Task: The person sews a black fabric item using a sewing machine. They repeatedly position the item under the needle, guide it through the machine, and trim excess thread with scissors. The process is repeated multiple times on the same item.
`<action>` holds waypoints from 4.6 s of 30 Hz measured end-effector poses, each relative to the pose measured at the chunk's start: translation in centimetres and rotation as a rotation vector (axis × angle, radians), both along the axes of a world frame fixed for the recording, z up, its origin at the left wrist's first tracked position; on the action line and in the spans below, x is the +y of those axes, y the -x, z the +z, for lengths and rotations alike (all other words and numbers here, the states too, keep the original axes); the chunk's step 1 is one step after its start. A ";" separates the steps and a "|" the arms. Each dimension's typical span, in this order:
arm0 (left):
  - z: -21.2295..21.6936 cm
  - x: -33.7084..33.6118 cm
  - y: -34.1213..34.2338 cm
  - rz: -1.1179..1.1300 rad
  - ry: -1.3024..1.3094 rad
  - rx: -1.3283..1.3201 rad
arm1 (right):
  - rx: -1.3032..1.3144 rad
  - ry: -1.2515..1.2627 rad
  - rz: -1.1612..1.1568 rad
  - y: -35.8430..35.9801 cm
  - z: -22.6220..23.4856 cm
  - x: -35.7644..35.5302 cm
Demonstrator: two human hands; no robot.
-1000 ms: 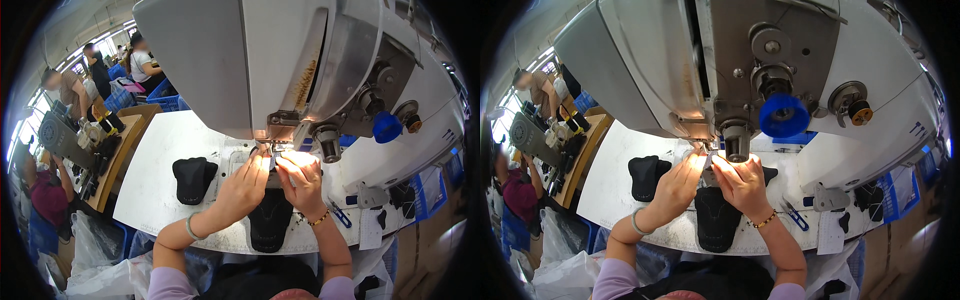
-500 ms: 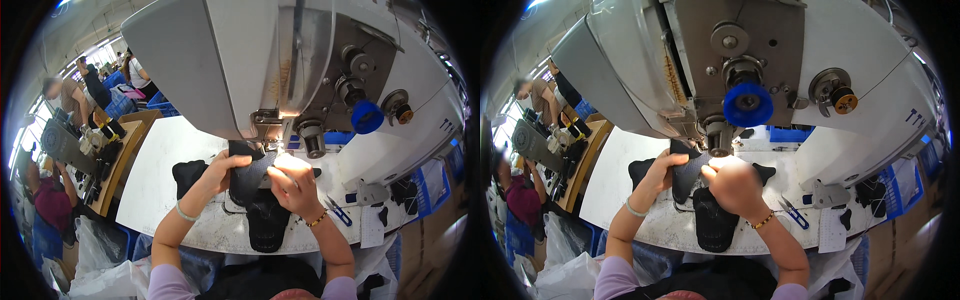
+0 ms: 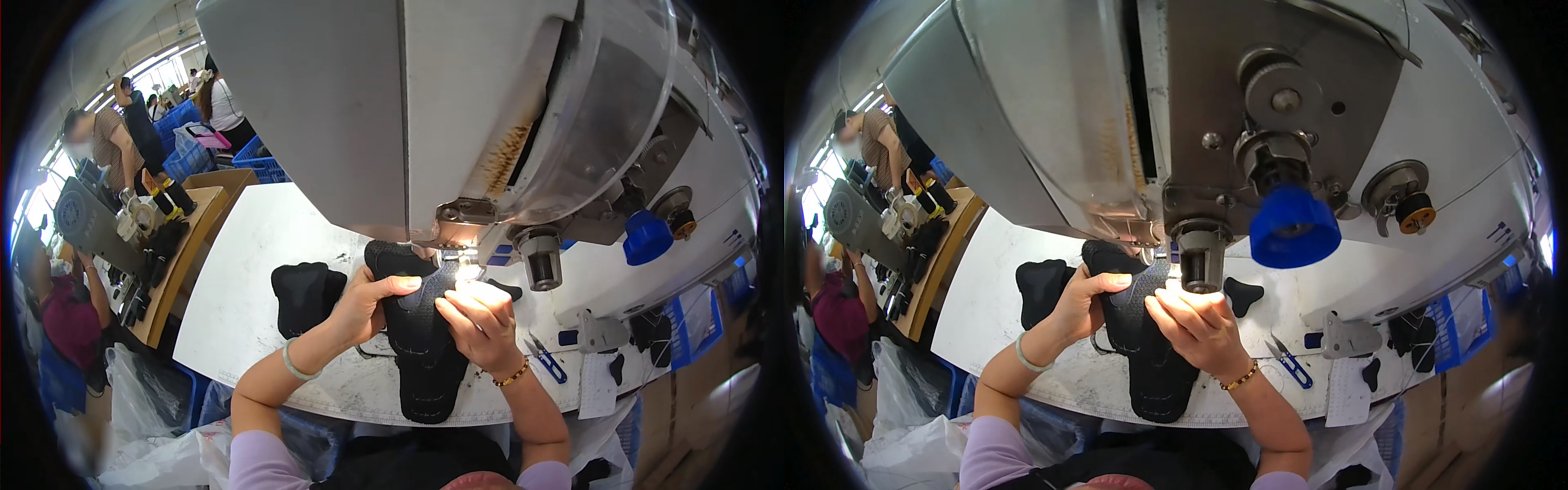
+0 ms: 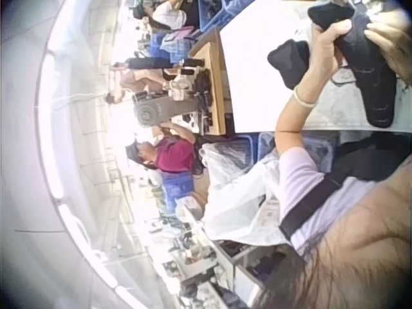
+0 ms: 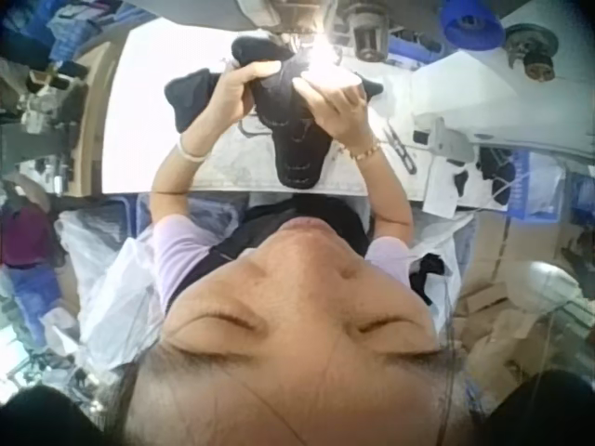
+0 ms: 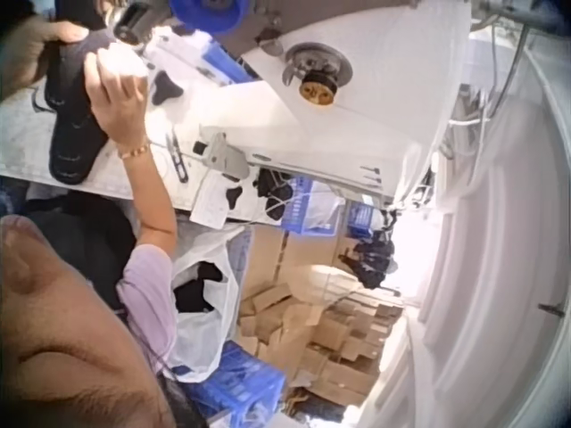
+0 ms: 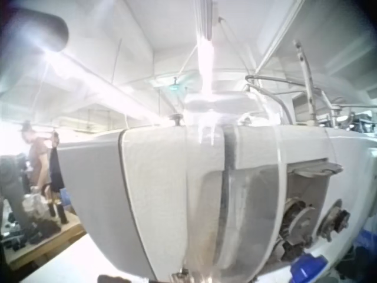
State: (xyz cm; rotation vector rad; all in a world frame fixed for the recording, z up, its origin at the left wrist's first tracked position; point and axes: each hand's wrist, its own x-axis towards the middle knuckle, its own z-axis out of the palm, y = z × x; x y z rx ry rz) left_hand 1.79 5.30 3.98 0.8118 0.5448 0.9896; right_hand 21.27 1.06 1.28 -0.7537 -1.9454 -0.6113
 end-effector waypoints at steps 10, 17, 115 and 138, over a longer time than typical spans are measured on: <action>-0.3 -3.0 -2.3 0.201 -0.231 0.107 | 0.145 0.153 0.183 -2.1 0.3 1.0; -0.3 -3.6 -3.4 0.256 -0.222 0.046 | 0.153 0.259 0.277 -2.9 0.8 1.3; -7.9 -5.8 -0.2 0.383 -1.151 1.123 | 0.236 0.946 -0.375 -8.9 -3.0 1.3; -2.8 -6.6 -2.9 0.168 -0.292 0.172 | 1.001 0.773 0.385 2.3 -0.8 -4.2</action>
